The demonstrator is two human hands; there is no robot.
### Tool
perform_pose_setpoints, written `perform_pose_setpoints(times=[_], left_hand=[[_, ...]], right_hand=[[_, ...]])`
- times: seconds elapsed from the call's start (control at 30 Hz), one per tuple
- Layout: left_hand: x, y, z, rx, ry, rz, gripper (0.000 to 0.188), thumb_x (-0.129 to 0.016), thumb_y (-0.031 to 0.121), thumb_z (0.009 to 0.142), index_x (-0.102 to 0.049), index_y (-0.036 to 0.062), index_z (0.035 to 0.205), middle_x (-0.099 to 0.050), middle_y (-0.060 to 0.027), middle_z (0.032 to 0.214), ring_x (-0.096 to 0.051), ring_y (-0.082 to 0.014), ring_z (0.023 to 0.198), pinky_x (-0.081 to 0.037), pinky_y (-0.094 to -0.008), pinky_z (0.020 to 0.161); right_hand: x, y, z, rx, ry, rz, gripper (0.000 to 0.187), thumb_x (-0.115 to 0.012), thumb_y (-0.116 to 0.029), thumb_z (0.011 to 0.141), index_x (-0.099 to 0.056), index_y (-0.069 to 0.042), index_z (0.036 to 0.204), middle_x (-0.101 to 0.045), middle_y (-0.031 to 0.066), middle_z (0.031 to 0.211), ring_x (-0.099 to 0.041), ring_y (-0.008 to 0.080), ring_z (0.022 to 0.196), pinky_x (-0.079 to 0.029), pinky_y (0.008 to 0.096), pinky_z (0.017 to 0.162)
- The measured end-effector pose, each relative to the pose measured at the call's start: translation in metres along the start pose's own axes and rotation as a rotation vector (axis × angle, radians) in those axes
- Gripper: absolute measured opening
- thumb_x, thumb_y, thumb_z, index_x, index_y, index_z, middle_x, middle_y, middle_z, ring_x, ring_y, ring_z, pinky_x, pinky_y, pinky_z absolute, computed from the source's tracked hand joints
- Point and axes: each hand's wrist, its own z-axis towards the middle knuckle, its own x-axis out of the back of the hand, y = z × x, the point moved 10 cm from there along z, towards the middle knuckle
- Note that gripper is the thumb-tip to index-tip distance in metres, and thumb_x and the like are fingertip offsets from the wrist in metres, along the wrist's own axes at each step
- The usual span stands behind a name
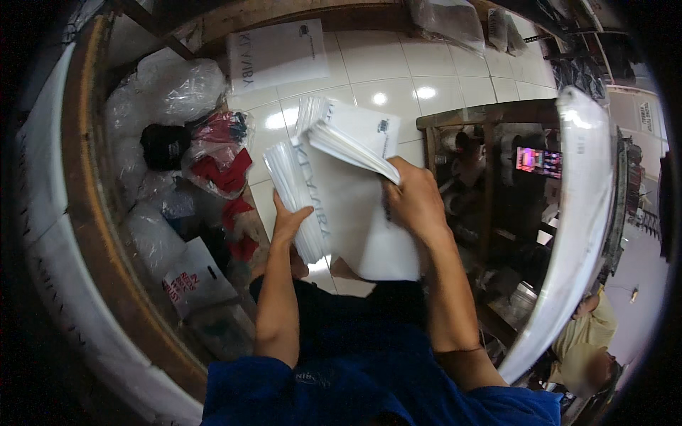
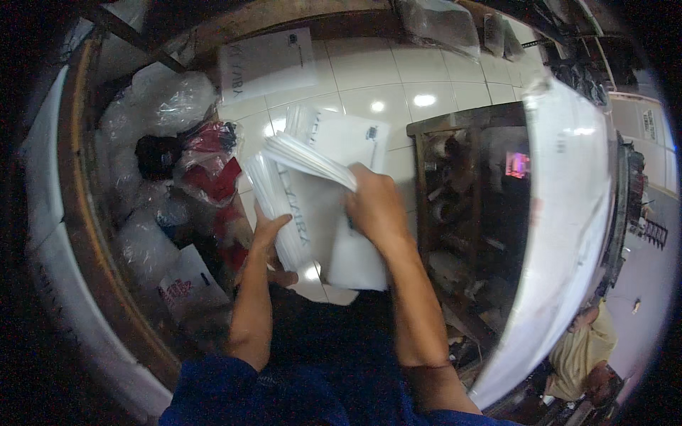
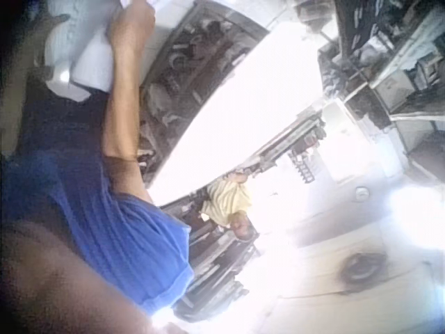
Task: The person sits on the floor and folds a stack of white poly mailers by hand. They align the edges, fold the mailers in half, and stack them neatly. The person occasionally moves the stack to a nearby table and back.
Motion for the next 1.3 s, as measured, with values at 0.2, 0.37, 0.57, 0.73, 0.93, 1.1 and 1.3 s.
perform_pose_setpoints(times=[0.2, 0.37, 0.57, 0.73, 0.93, 1.1, 1.3], left_hand=[[-0.003, -0.101, 0.040, 0.224, -0.112, -0.077, 0.079, -0.068, 0.007, 0.076, -0.030, -0.0026, 0.145, -0.057, -0.0195, 0.126, -0.061, -0.0294, 0.108, -0.052, -0.0409, 0.092], [0.009, -0.165, 0.060, 0.144, -0.059, 0.014, 0.080, -0.064, 0.009, 0.078, -0.029, -0.0034, 0.148, -0.056, -0.0203, 0.127, -0.059, -0.0282, 0.110, -0.048, -0.0376, 0.097], [-0.012, -0.246, 0.078, 0.104, -0.129, 0.093, 0.079, -0.063, 0.009, 0.076, -0.030, -0.0023, 0.147, -0.056, -0.0208, 0.127, -0.058, -0.0290, 0.113, -0.046, -0.0371, 0.099], [-0.013, -0.306, 0.091, 0.097, -0.083, 0.176, 0.081, -0.064, 0.010, 0.076, -0.026, -0.0006, 0.147, -0.053, -0.0226, 0.130, -0.056, -0.0312, 0.117, -0.044, -0.0377, 0.102], [-0.020, -0.310, 0.102, -0.350, 0.070, 0.459, 0.095, -0.069, 0.014, 0.074, -0.016, 0.0008, 0.151, -0.049, -0.0288, 0.136, -0.054, -0.0366, 0.121, -0.045, -0.0410, 0.103], [-0.044, -0.300, 0.091, -0.143, 0.001, 0.586, 0.096, -0.069, 0.016, 0.075, -0.015, -0.0002, 0.151, -0.050, -0.0317, 0.135, -0.058, -0.0411, 0.118, -0.049, -0.0431, 0.097], [-0.026, -0.341, 0.098, -0.022, -0.095, 0.210, 0.085, -0.068, 0.011, 0.073, -0.025, 0.0017, 0.145, -0.058, -0.0213, 0.119, -0.062, -0.0331, 0.101, -0.053, -0.0412, 0.089]], right_hand=[[-0.078, 0.169, 0.027, -0.205, -0.140, 0.063, 0.029, -0.064, -0.021, 0.094, -0.067, -0.002, 0.116, -0.071, 0.0234, 0.097, -0.070, 0.0341, 0.089, -0.053, 0.0411, 0.082], [-0.162, 0.325, 0.033, -0.390, -0.194, 0.206, 0.046, -0.063, -0.038, 0.096, -0.067, 0.004, 0.115, -0.071, 0.0143, 0.094, -0.066, 0.0256, 0.088, -0.052, 0.0394, 0.082], [-0.265, 0.488, 0.029, -0.436, -0.222, 0.415, 0.055, -0.065, -0.039, 0.096, -0.058, 0.007, 0.126, -0.067, 0.0154, 0.106, -0.064, 0.0210, 0.099, -0.052, 0.0358, 0.087], [-0.341, 0.535, 0.023, -0.612, -0.218, 0.311, 0.056, -0.068, -0.031, 0.093, -0.054, 0.004, 0.134, -0.065, 0.0193, 0.122, -0.062, 0.0297, 0.115, -0.046, 0.0396, 0.102], [-0.387, 0.565, 0.030, -0.297, -0.107, 0.427, 0.062, -0.070, -0.027, 0.088, -0.049, -0.001, 0.140, -0.062, 0.0190, 0.130, -0.060, 0.0311, 0.120, -0.044, 0.0397, 0.105], [-0.361, 0.567, 0.015, -0.157, 0.093, 0.160, 0.053, -0.068, -0.016, 0.088, -0.053, 0.002, 0.136, -0.064, 0.0208, 0.122, -0.062, 0.0306, 0.112, -0.048, 0.0384, 0.099], [-0.406, 0.422, -0.017, 0.063, -0.094, -0.003, 0.068, -0.073, -0.026, 0.087, -0.045, 0.002, 0.142, -0.052, 0.0232, 0.131, -0.055, 0.0363, 0.120, -0.044, 0.0447, 0.103]])
